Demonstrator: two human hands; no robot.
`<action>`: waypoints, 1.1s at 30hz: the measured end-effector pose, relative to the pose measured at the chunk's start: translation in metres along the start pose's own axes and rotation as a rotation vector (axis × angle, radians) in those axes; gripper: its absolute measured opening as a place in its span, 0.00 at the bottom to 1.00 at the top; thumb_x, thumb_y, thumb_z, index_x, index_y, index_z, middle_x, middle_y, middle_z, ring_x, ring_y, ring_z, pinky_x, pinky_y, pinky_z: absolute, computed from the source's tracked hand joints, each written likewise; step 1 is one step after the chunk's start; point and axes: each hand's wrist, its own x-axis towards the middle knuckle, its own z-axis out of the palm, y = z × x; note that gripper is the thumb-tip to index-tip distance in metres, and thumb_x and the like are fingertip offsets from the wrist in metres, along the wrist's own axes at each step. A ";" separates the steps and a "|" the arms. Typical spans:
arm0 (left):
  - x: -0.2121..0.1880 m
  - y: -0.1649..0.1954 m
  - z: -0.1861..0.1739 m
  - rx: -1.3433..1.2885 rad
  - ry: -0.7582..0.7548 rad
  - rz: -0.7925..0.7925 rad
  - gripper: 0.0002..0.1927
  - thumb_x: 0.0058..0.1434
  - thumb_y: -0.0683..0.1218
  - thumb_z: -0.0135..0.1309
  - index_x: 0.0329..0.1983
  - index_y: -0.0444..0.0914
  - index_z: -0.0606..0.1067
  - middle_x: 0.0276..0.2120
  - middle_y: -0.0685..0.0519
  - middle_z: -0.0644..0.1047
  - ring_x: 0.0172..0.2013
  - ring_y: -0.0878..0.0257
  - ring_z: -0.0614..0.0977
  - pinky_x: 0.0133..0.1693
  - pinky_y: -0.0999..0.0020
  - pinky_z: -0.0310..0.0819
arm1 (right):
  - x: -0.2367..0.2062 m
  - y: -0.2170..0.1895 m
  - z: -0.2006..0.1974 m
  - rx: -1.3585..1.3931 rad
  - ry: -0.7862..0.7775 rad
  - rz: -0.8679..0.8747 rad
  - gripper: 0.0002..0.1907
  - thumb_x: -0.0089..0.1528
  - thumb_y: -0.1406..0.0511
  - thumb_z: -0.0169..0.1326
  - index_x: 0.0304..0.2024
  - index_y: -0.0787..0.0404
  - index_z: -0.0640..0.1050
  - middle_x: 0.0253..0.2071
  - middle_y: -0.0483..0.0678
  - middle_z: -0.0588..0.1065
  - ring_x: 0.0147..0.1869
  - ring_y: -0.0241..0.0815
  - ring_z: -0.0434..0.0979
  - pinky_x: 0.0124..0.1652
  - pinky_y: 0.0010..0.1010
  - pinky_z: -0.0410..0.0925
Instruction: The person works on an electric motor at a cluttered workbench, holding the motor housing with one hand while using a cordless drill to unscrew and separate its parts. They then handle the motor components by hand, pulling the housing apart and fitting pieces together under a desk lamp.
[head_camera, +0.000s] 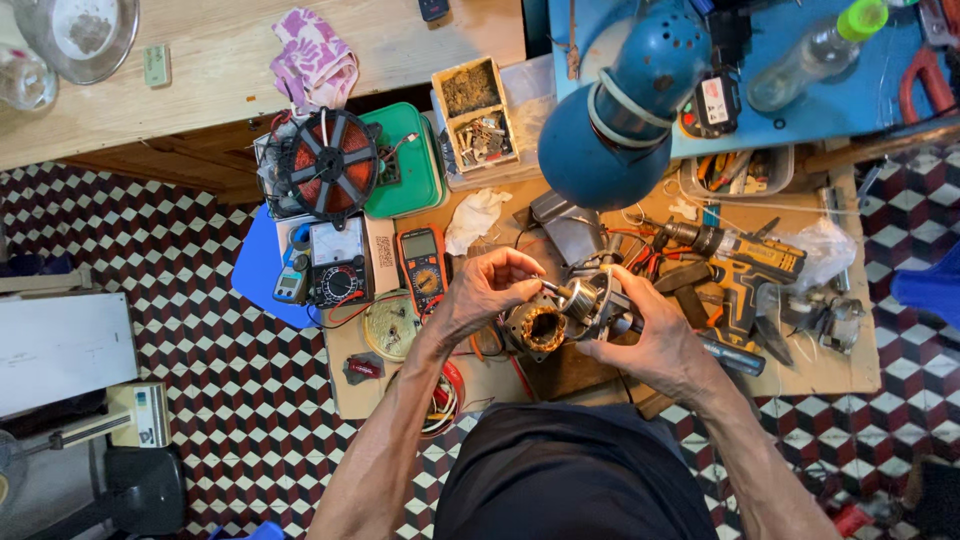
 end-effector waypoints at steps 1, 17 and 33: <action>0.000 0.000 -0.001 0.002 -0.007 0.014 0.12 0.63 0.43 0.61 0.48 0.35 0.78 0.39 0.54 0.83 0.40 0.70 0.83 0.43 0.76 0.79 | -0.001 -0.001 0.000 -0.013 0.007 -0.023 0.52 0.47 0.52 0.69 0.68 0.64 0.63 0.59 0.56 0.73 0.61 0.48 0.77 0.57 0.40 0.70; -0.021 0.010 -0.022 -0.039 0.192 -0.022 0.13 0.64 0.43 0.59 0.49 0.32 0.76 0.38 0.48 0.83 0.37 0.66 0.84 0.44 0.72 0.80 | -0.025 0.033 0.019 0.321 0.107 0.020 0.55 0.48 0.57 0.71 0.71 0.66 0.59 0.63 0.57 0.71 0.66 0.45 0.73 0.62 0.35 0.67; 0.033 -0.015 0.030 0.040 0.367 0.155 0.14 0.63 0.44 0.62 0.49 0.31 0.80 0.40 0.48 0.84 0.40 0.65 0.85 0.44 0.74 0.80 | -0.063 0.061 0.014 0.906 0.269 0.232 0.47 0.50 0.68 0.65 0.70 0.65 0.61 0.59 0.50 0.75 0.61 0.40 0.76 0.60 0.31 0.67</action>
